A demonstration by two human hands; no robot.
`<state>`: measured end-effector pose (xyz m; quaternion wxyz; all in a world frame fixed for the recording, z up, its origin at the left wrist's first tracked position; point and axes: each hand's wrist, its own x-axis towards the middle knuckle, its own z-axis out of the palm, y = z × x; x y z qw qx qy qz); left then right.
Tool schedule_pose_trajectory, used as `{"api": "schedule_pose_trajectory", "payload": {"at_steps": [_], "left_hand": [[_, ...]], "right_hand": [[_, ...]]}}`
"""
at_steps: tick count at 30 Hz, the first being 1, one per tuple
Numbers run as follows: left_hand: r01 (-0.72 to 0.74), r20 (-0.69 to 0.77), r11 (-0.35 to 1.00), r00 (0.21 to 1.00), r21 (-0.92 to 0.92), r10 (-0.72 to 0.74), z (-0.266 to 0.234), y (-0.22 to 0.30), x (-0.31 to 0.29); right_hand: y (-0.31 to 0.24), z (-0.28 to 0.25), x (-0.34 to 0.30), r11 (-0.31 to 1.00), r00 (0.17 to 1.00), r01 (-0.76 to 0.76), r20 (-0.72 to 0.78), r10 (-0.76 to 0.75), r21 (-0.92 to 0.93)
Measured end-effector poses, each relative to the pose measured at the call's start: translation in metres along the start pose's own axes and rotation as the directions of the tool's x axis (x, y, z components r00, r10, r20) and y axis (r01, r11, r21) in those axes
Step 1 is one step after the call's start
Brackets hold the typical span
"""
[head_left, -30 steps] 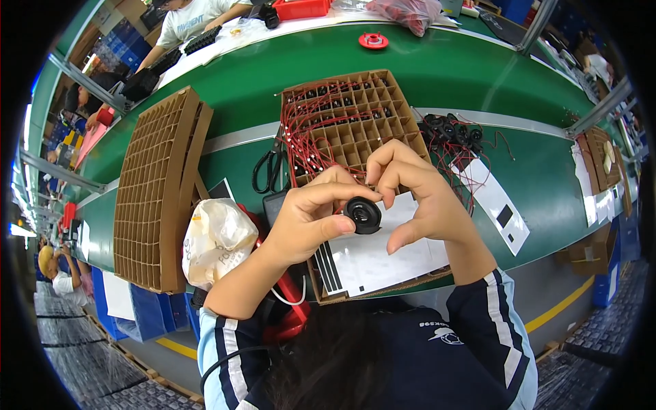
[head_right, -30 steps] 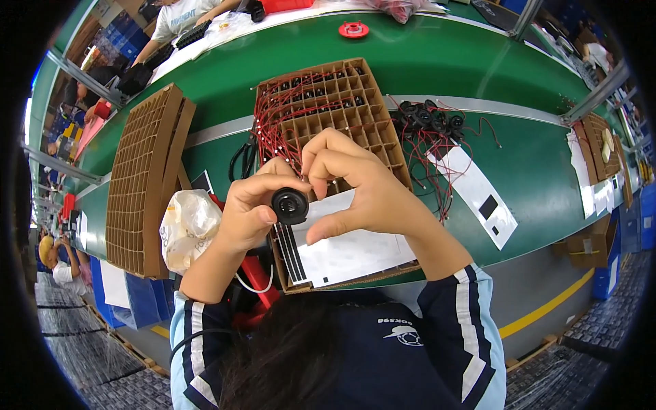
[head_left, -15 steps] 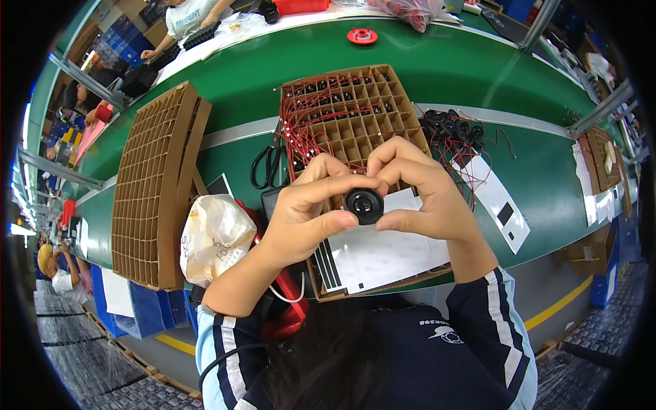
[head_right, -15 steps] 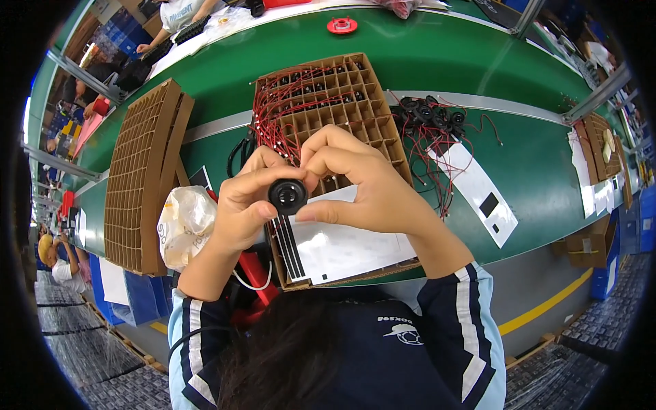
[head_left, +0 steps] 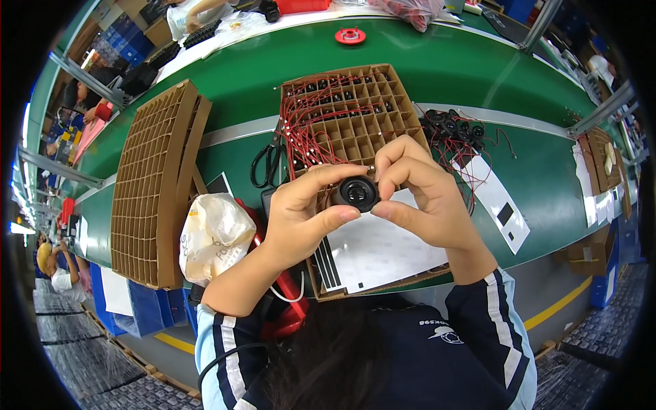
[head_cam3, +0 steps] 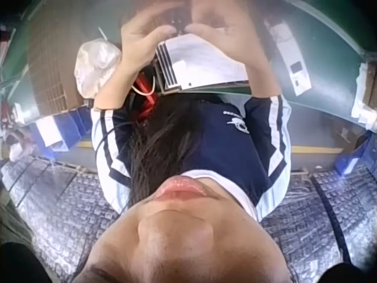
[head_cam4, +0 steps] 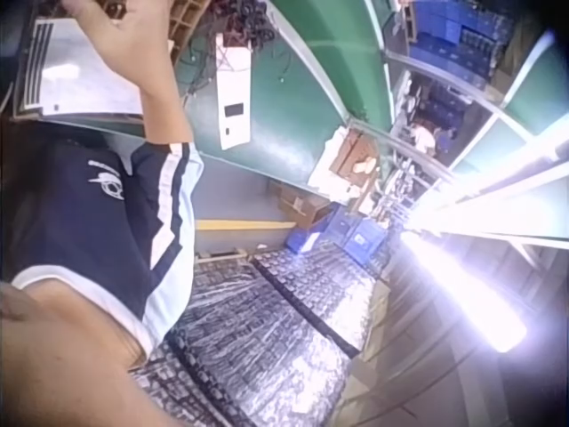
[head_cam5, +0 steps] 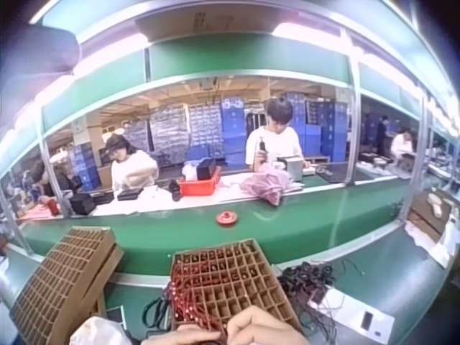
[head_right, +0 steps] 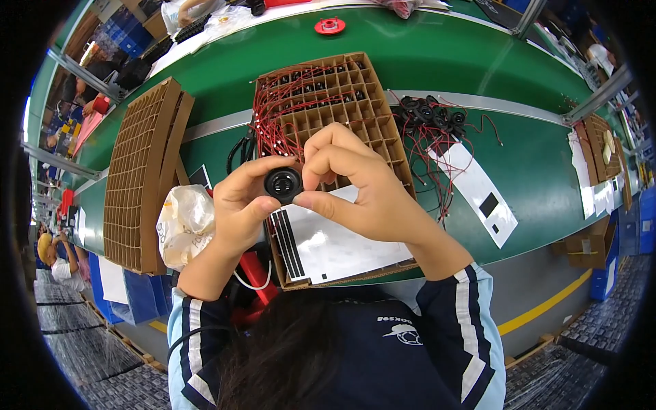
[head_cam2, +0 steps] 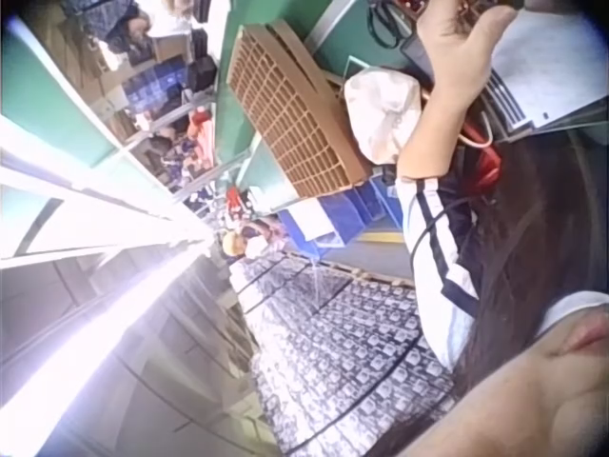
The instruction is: Assembling electrical wires into circular black components on an assembly line.
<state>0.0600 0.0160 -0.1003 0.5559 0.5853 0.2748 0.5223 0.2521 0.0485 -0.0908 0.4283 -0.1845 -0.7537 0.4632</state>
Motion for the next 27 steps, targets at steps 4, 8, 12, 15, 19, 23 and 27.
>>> {"api": "schedule_pose_trajectory", "payload": {"at_steps": [4, 8, 12, 15, 19, 23, 27], "left_hand": [[-0.017, -0.019, 0.999, 1.000, -0.037, 0.016, 0.000, -0.003, -0.001], [0.007, -0.112, 0.999, 0.994, 0.035, -0.003, 0.003, -0.001, 0.000], [0.001, -0.145, 0.999, 0.989, -0.044, -0.008, 0.002, -0.004, 0.001], [-0.006, -0.123, 0.991, 0.992, -0.136, -0.011, 0.001, -0.005, 0.002], [0.021, -0.115, 0.973, 0.992, -0.228, -0.049, 0.002, -0.004, 0.002], [0.066, -0.093, 0.965, 0.991, -0.256, -0.092, 0.001, -0.004, 0.001], [0.078, -0.058, 0.963, 0.994, -0.258, -0.096, -0.002, -0.007, 0.001]], "right_hand": [[-0.001, 0.001, 0.000, 0.999, 0.999, 0.029, -0.026, -0.030, -0.019], [-0.003, 0.002, 0.000, 0.995, 0.996, 0.077, -0.040, -0.079, -0.068], [0.003, 0.004, 0.001, 0.999, 0.996, 0.047, -0.076, -0.048, -0.003], [0.007, 0.005, 0.002, 0.994, 0.994, -0.007, -0.104, 0.019, 0.112], [0.010, 0.005, 0.003, 0.977, 0.996, -0.034, -0.073, 0.051, 0.212], [0.013, 0.004, 0.005, 0.966, 0.999, -0.043, -0.016, 0.048, 0.255], [0.019, 0.004, 0.003, 0.951, 0.997, -0.075, 0.035, 0.067, 0.299]]}}
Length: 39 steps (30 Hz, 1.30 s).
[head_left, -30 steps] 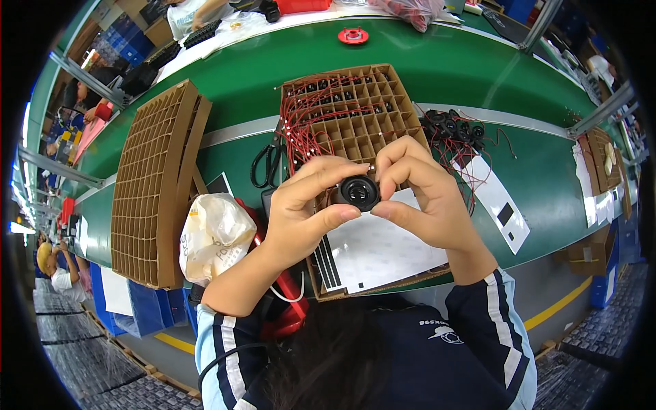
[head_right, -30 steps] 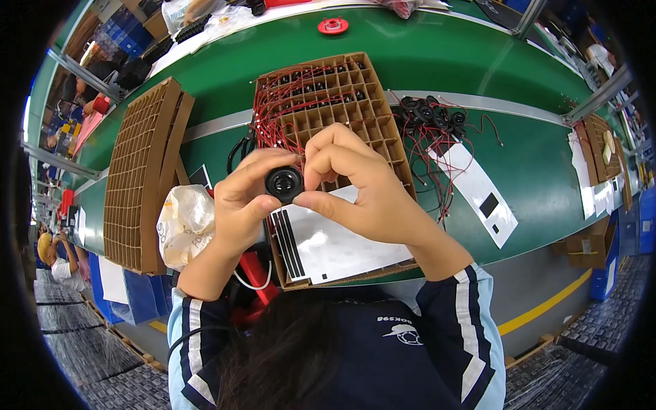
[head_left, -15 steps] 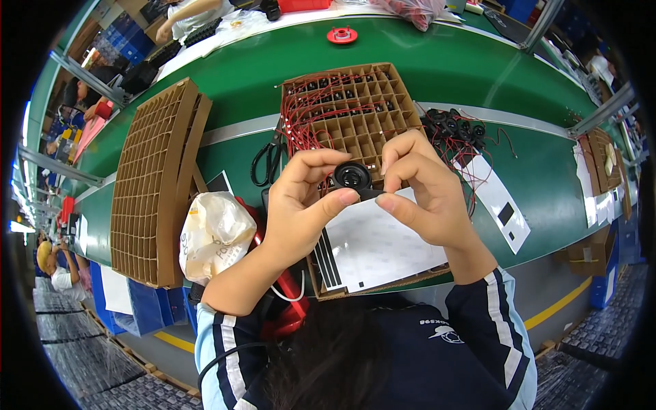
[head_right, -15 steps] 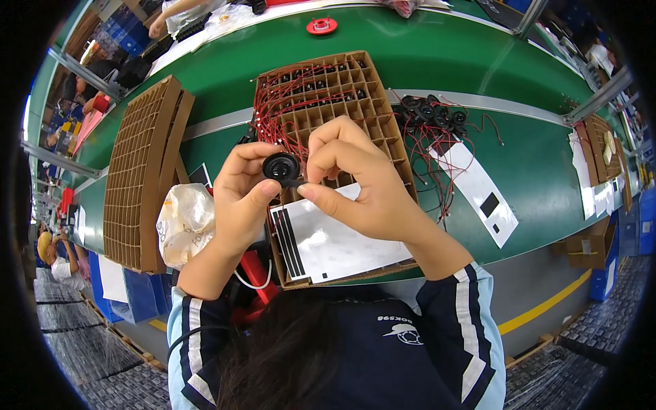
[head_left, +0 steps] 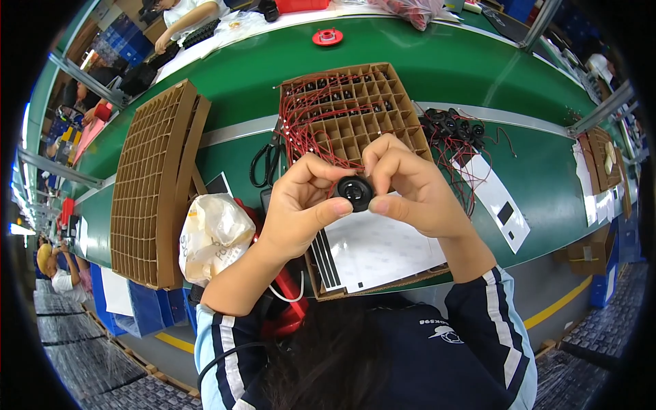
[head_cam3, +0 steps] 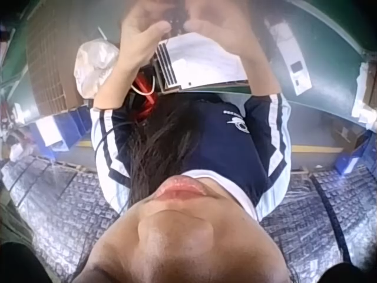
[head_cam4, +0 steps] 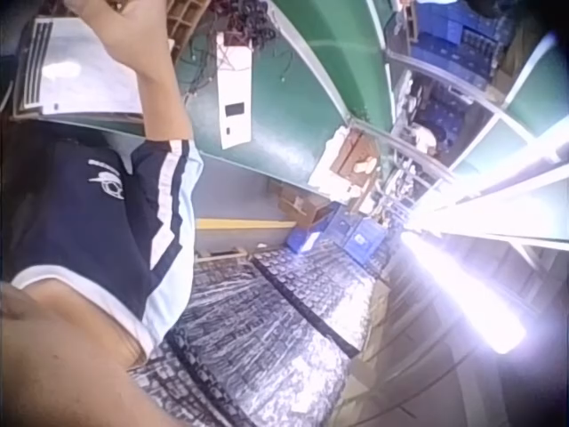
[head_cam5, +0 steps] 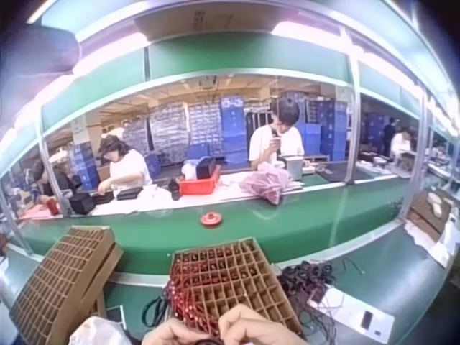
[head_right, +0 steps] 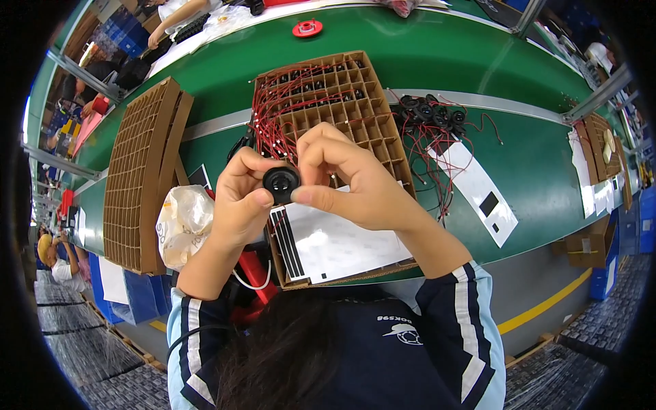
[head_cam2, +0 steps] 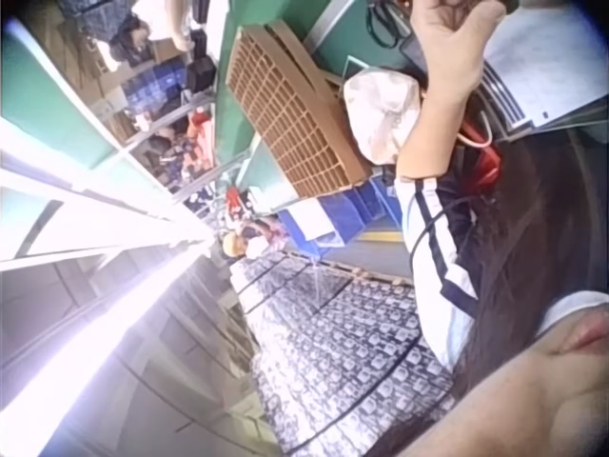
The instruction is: Assembling electrical wires into circular black components on an assembly line.
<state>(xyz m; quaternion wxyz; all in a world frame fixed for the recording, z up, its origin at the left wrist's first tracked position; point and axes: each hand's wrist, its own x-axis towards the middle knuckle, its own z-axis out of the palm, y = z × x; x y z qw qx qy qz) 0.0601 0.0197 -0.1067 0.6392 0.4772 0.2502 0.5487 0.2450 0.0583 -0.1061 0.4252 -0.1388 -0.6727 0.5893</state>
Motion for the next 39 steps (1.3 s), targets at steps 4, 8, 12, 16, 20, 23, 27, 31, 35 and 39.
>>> {"api": "schedule_pose_trajectory", "payload": {"at_steps": [4, 8, 12, 16, 20, 23, 27, 31, 35, 39], "left_hand": [[0.046, 0.065, 0.999, 0.997, -0.010, -0.045, -0.005, 0.001, 0.000], [-0.072, 0.082, 0.986, 0.995, 0.150, 0.060, 0.001, -0.001, 0.006], [-0.081, 0.134, 0.898, 0.991, 0.433, 0.025, -0.006, 0.004, 0.006], [0.045, 0.008, 0.957, 0.999, 0.288, -0.049, 0.006, 0.006, 0.000], [0.135, 0.083, 0.978, 0.985, 0.159, -0.149, 0.005, 0.003, -0.003], [0.158, 0.065, 0.985, 0.986, -0.064, -0.154, 0.007, 0.000, -0.002], [0.174, 0.044, 0.969, 0.985, -0.174, -0.169, 0.009, -0.002, -0.001], [0.205, 0.059, 0.952, 0.979, -0.228, -0.196, 0.012, 0.000, 0.000], [0.280, 0.040, 0.957, 0.960, -0.071, -0.278, 0.003, -0.003, -0.003], [0.259, -0.008, 0.965, 0.966, -0.038, -0.260, 0.007, -0.003, -0.001]], "right_hand": [[-0.001, 0.002, -0.001, 0.996, 0.996, -0.085, -0.031, 0.086, 0.027], [0.001, 0.002, 0.001, 0.998, 0.997, 0.042, -0.059, -0.045, -0.055], [0.000, 0.006, 0.002, 0.973, 0.994, 0.045, -0.089, -0.066, -0.225], [-0.004, 0.005, 0.004, 0.837, 0.983, 0.126, -0.045, -0.177, -0.532], [0.001, 0.008, 0.005, 0.786, 0.965, 0.218, 0.008, -0.262, -0.578], [0.001, 0.010, 0.007, 0.738, 0.960, 0.251, 0.063, -0.273, -0.626], [0.008, 0.007, 0.005, 0.672, 0.941, 0.310, 0.116, -0.317, -0.673], [0.009, 0.009, 0.004, 0.676, 0.922, 0.359, 0.132, -0.364, -0.643], [0.011, 0.013, 0.007, 0.873, 0.955, 0.277, 0.013, -0.297, -0.401], [0.008, 0.009, 0.006, 0.751, 0.935, 0.335, 0.101, -0.341, -0.569]]}}
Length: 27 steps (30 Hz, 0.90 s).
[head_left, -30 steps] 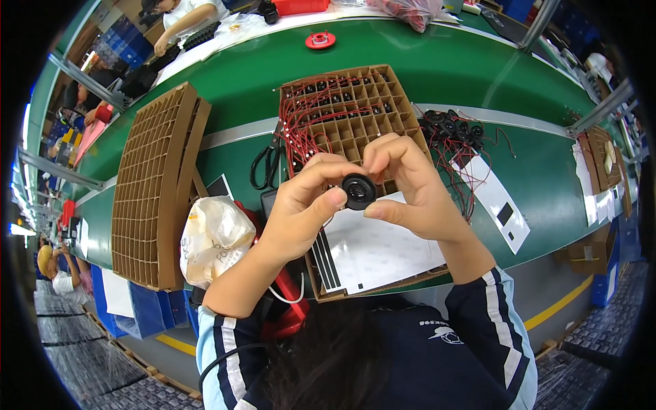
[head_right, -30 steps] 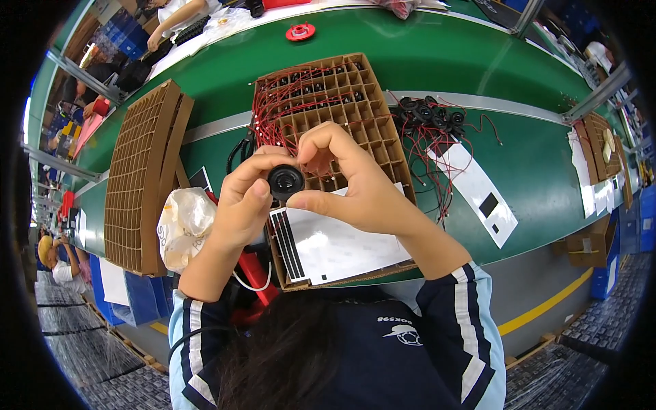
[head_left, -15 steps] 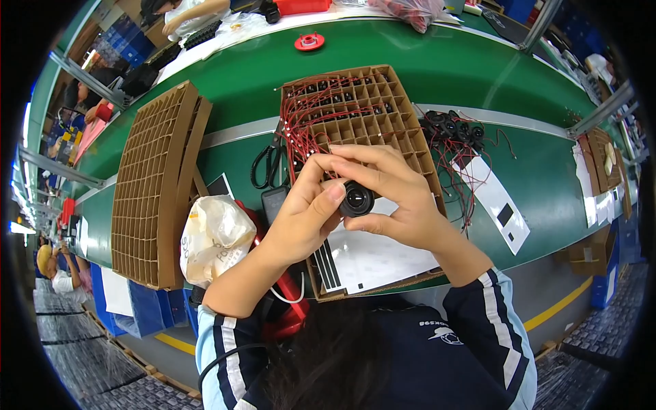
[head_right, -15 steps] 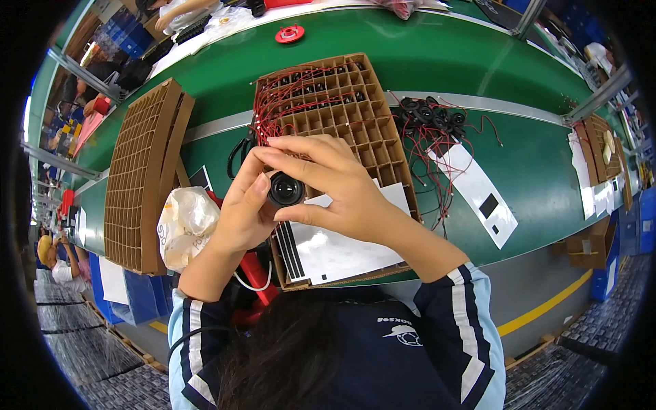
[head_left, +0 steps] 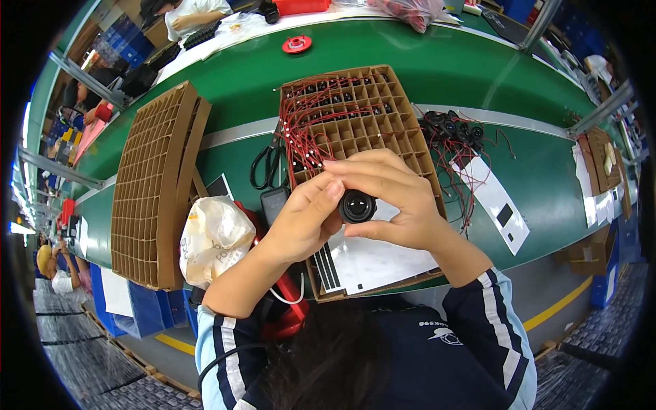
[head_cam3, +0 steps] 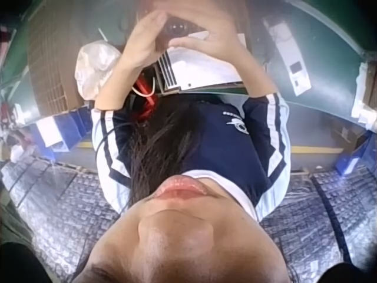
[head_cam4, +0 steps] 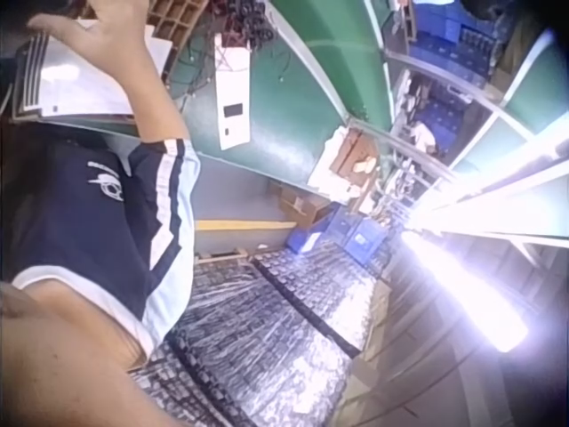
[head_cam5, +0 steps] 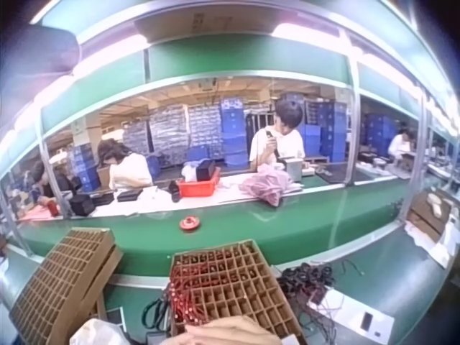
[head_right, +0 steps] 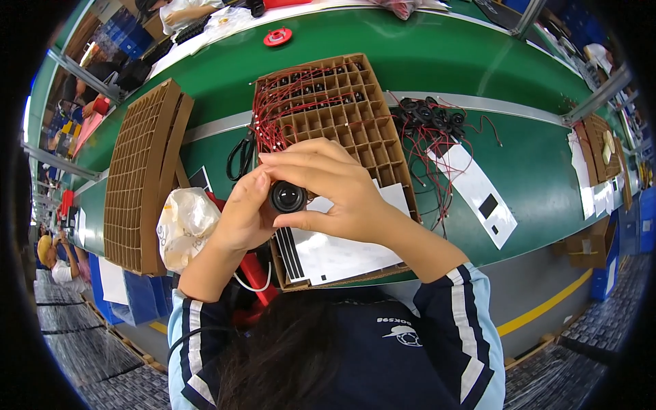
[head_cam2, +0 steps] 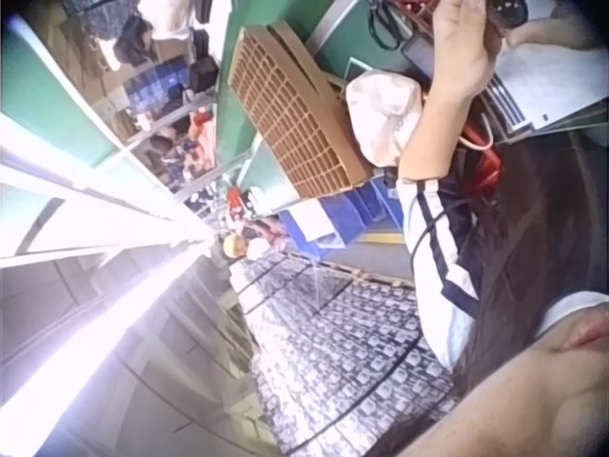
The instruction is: Assembling electrical wires into circular black components on an assembly line.
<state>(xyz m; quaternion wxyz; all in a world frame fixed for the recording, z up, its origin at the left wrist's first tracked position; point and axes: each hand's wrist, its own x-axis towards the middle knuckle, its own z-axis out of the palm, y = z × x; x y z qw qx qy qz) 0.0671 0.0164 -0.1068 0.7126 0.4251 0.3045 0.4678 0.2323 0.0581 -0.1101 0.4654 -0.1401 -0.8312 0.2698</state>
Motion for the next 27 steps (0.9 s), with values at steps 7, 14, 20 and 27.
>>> {"api": "schedule_pose_trajectory", "payload": {"at_steps": [7, 14, 20, 27], "left_hand": [[0.041, 0.128, 0.995, 0.991, -0.091, -0.029, -0.003, 0.002, -0.002], [0.002, 0.065, 1.000, 0.998, 0.000, -0.002, 0.000, 0.006, 0.000], [-0.010, -0.019, 0.998, 1.000, 0.067, 0.011, 0.005, 0.007, -0.004], [-0.002, 0.016, 0.990, 1.000, 0.143, 0.000, -0.006, 0.001, -0.004]], "right_hand": [[-0.009, -0.002, 0.004, 1.000, 1.000, -0.011, -0.004, 0.011, 0.005], [-0.008, 0.006, -0.001, 0.990, 0.994, -0.102, -0.027, 0.105, 0.100], [-0.001, 0.003, -0.001, 0.993, 0.995, 0.095, -0.028, -0.098, -0.076], [-0.008, 0.007, 0.000, 0.989, 0.997, 0.061, -0.044, -0.068, -0.136]]}}
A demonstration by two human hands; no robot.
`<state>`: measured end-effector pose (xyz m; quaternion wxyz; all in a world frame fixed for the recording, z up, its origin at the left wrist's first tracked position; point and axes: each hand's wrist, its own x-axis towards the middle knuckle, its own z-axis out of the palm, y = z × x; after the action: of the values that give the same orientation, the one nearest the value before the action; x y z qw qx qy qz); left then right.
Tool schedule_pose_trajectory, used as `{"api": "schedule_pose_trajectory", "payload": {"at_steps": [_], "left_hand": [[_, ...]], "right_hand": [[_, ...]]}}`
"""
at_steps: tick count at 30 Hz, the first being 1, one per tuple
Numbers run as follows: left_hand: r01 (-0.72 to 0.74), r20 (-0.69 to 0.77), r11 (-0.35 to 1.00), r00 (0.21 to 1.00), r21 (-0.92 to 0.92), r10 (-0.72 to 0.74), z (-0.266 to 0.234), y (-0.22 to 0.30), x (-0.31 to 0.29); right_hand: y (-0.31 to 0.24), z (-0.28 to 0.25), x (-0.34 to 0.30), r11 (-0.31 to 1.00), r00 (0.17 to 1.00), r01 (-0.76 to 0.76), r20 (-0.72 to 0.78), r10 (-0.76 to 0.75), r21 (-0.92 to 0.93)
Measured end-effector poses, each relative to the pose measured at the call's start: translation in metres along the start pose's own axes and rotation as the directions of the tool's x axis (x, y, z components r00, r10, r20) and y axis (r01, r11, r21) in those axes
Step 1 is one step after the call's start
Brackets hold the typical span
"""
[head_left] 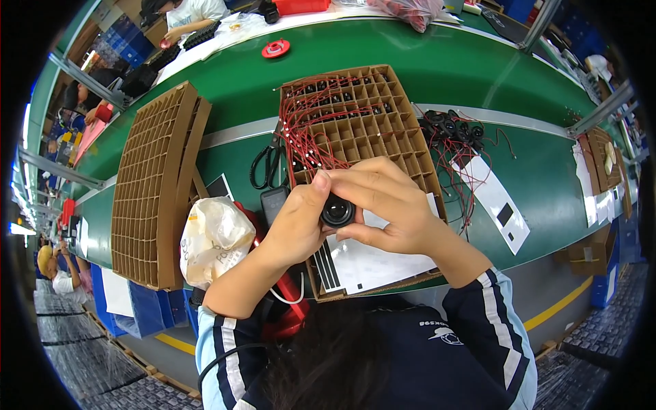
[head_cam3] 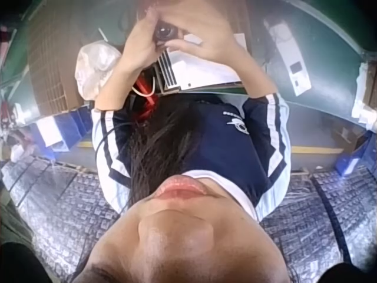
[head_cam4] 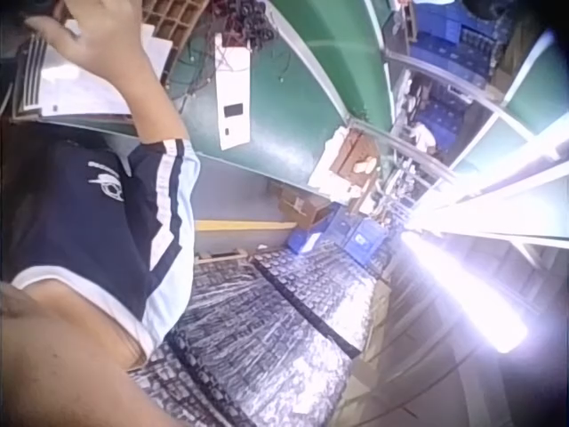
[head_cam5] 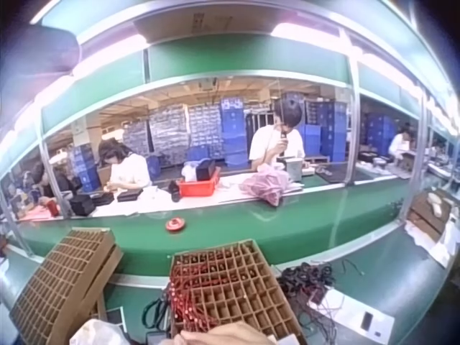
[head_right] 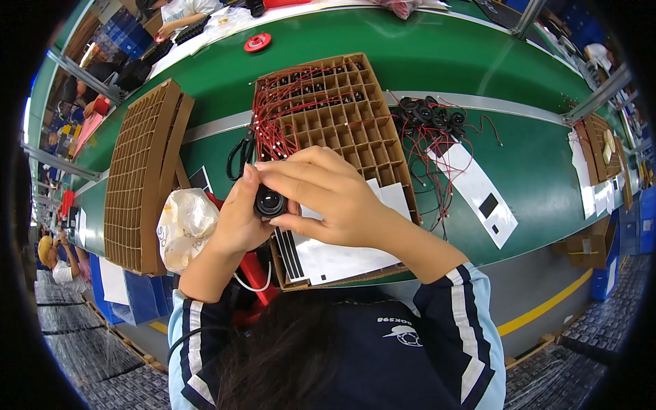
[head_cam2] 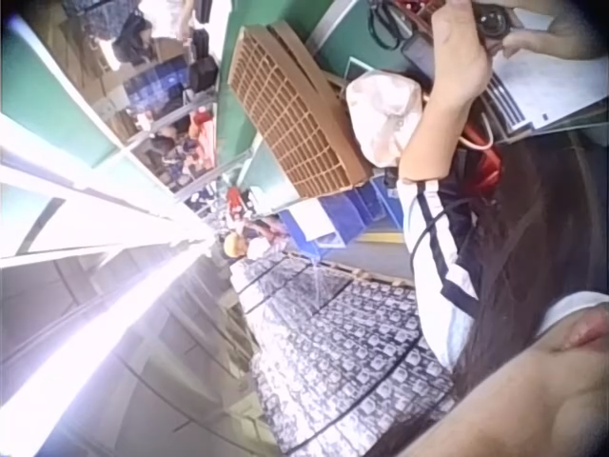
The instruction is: Assembling electrical wires into circular black components on an assembly line.
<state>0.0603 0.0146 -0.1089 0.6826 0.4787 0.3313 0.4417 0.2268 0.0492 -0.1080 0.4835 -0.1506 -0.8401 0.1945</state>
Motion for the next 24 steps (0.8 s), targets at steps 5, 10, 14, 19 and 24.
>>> {"api": "schedule_pose_trajectory", "payload": {"at_steps": [5, 10, 14, 19, 24], "left_hand": [[0.025, -0.121, 0.999, 0.993, 0.048, -0.019, 0.006, 0.001, 0.002], [0.104, -0.146, 0.966, 0.979, -0.237, -0.141, 0.012, 0.007, 0.006], [0.018, -0.123, 0.996, 0.992, -0.088, -0.029, 0.010, 0.006, 0.004], [0.006, -0.084, 0.993, 0.996, 0.117, 0.004, 0.011, 0.006, 0.001], [-0.010, 0.002, 0.992, 1.000, 0.125, 0.010, 0.006, 0.003, 0.001]], "right_hand": [[0.002, -0.001, -0.001, 0.999, 0.998, 0.007, 0.057, -0.005, -0.033], [0.004, -0.006, 0.001, 0.998, 0.999, -0.011, -0.036, 0.009, -0.060], [0.002, -0.004, 0.002, 0.999, 0.998, -0.042, -0.040, 0.041, -0.014], [0.001, -0.003, 0.000, 0.995, 0.996, -0.082, 0.037, 0.080, 0.058], [0.002, -0.001, -0.002, 0.998, 0.999, -0.033, 0.031, 0.031, 0.054]]}}
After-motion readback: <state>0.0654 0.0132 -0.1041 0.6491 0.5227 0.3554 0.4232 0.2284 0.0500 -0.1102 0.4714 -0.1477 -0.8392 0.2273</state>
